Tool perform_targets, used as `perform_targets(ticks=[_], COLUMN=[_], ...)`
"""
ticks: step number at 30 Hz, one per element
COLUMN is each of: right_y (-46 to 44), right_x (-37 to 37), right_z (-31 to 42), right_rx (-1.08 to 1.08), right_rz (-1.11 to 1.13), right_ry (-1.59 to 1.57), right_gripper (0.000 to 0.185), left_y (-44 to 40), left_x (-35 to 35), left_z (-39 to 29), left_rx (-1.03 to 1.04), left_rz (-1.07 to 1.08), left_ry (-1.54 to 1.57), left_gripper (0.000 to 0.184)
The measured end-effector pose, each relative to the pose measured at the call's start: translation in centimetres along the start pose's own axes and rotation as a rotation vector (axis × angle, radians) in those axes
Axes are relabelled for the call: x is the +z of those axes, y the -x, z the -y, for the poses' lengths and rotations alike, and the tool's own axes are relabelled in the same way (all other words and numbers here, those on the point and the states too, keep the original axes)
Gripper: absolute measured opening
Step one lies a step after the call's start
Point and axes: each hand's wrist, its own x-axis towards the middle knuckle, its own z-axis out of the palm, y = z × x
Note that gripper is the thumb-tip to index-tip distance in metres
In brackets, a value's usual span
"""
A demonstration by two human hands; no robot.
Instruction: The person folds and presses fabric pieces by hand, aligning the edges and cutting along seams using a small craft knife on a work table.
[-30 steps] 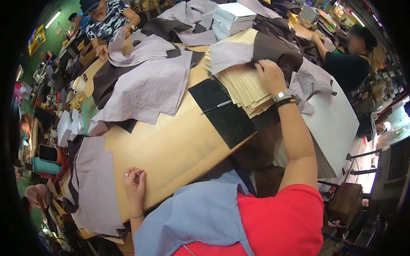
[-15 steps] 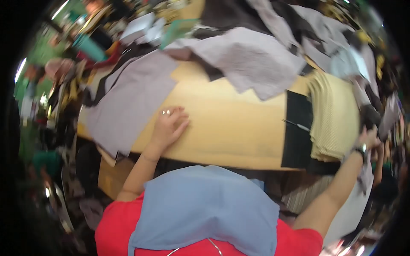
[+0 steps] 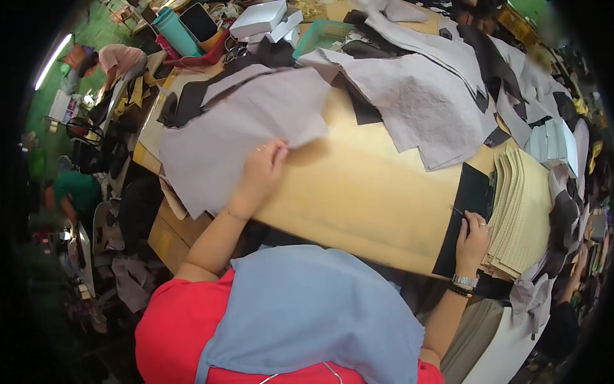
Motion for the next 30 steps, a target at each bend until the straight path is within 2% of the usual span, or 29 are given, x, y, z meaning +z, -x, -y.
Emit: perform_targets(ticks=[1,2,5,6,9,11,13,15,17,19,21,22,23,24,26,28,29,30], right_y=[0.0,-0.1,-0.2,0.0,0.1,0.0,-0.5,-1.2,-2.1,-3.7,-5.9,-6.6,-7.3,-8.0,-9.2,-9.6,-9.3,-8.9], right_x=[0.1,0.2,0.2,0.3,1.3,2.1,2.5,2.2,1.2,1.2,1.4,0.2,-1.0,-1.2,-0.9,0.5,0.9,1.3], right_z=[-0.1,0.0,0.6,0.8,2.0,2.8,4.2,6.6,8.7,11.0,13.9,15.9,18.0,19.9,22.3,23.2,23.1,22.8], right_rx=[0.049,-0.002,0.043,0.041,0.149,0.155,0.089,0.162,0.16,0.025,-0.221,-0.246,-0.272,-0.34,-0.453,-0.536,-0.474,-0.407], right_rz=[0.027,-0.041,-0.053,-0.109,-0.216,-0.226,-0.241,-0.215,-0.064,-0.049,-0.157,-0.144,-0.134,-0.22,-0.274,-0.203,-0.165,-0.129], right_ry=[-0.043,-0.067,-0.09,-0.135,-0.41,-0.524,-0.568,-0.72,-0.629,-0.632,-0.721,-0.759,-0.797,-0.863,-0.975,-1.074,-1.133,-1.191], right_gripper=[0.023,0.015,0.014,0.014,0.016,0.017,0.018,0.017,0.024,0.034,0.042,0.045,0.048,0.048,0.046,0.042,0.04,0.038], left_y=[1.0,1.7,2.1,2.1,-0.1,-3.0,-4.5,-5.9,-7.0,-8.0,-7.7,-7.2,-6.4,-5.2,-2.5,-0.9,-0.3,0.4], left_x=[0.5,0.8,-1.1,-1.0,-1.0,-1.5,-0.2,-0.5,-0.4,-0.8,-0.4,-0.1,0.1,0.4,0.6,1.0,1.3,1.7], left_z=[-0.7,-1.3,-4.4,-4.3,-2.5,-0.7,3.5,3.9,3.5,2.7,0.4,-1.1,-2.8,-4.5,-7.1,-7.8,-7.9,-6.9], left_rx=[0.06,0.122,0.287,0.189,0.242,0.234,0.051,0.067,0.054,0.015,0.174,0.255,0.291,0.325,0.446,0.557,0.612,0.576], left_rz=[0.078,0.158,0.572,0.656,0.124,-0.144,-0.11,-0.158,-0.152,-0.093,-0.189,-0.237,-0.191,-0.142,-0.015,-0.101,-0.142,-0.201], left_ry=[0.021,0.043,0.238,0.267,0.085,-0.234,-0.385,-0.393,-0.326,-0.191,-0.119,-0.081,0.016,0.113,0.195,0.172,0.163,0.083], left_gripper=[0.012,0.013,0.017,0.02,0.026,0.036,0.044,0.036,0.029,0.023,0.017,0.015,0.012,0.009,0.011,0.02,0.025,0.041])
